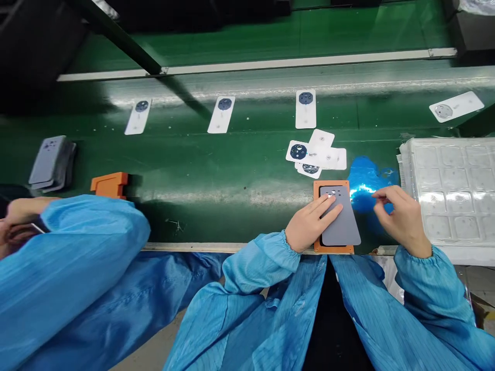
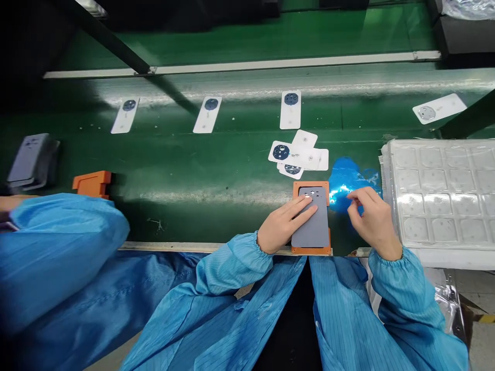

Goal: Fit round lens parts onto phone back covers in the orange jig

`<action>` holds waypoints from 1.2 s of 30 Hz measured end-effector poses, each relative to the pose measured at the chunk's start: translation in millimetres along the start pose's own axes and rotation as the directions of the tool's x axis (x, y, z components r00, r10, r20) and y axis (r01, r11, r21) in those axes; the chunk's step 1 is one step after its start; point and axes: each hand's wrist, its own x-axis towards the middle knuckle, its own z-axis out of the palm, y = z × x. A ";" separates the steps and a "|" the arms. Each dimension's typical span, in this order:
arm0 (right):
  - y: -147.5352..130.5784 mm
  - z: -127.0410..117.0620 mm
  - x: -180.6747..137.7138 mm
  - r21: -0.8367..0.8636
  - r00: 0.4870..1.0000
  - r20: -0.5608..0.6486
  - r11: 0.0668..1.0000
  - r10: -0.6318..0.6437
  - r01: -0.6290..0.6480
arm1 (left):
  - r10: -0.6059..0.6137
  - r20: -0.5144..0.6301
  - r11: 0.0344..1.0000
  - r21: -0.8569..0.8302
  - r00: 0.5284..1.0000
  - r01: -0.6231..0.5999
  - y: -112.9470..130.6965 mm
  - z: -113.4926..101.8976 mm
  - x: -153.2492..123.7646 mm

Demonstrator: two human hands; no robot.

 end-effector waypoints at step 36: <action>-43.1 39.6 -23.8 -0.148 0.835 0.381 0.864 -0.398 0.480 | -0.018 0.120 0.923 0.384 0.993 -0.030 3.0 8.7 -9.6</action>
